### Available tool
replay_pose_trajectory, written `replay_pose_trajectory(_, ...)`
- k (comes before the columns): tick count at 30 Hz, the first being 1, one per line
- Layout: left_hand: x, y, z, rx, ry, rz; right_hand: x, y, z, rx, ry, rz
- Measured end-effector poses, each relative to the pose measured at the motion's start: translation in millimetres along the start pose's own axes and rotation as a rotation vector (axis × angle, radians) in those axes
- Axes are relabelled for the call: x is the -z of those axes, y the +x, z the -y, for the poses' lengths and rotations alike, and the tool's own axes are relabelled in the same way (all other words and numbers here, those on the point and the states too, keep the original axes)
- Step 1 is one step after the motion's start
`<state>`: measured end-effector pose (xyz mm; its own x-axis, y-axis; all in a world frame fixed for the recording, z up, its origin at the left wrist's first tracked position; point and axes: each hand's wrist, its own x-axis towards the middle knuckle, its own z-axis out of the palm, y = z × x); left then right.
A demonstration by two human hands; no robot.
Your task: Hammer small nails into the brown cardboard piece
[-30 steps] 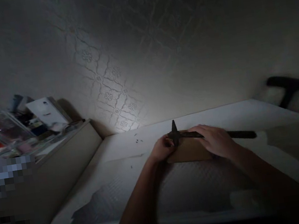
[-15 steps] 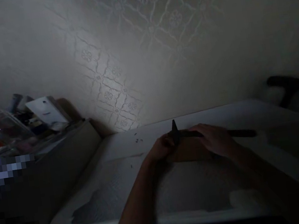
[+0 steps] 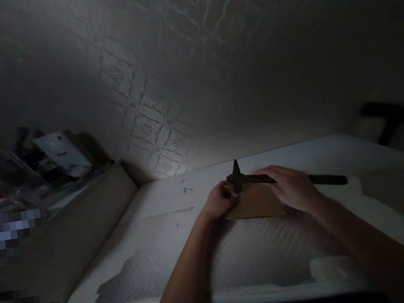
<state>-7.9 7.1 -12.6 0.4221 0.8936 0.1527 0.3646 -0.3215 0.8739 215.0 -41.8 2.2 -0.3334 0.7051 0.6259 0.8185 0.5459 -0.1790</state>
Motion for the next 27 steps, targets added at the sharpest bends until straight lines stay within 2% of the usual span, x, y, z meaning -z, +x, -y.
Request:
replay_pose_trajectory(11,0.6,0.4,-0.4,-0.022,0.076,-0.003,-0.9,-0.5,-0.3,0.023,-0.007,0.012)
replay_pose_trajectory(23,0.1,-0.2,-2.8,-0.025,0.031,0.006,-2.1,-0.8,-2.4,-0.006,-0.011,0.001)
replay_pose_trajectory(27,0.8,0.3,-2.2,-0.014,0.100,-0.011,-2.9,-0.9,-2.2,0.008,0.011,0.016)
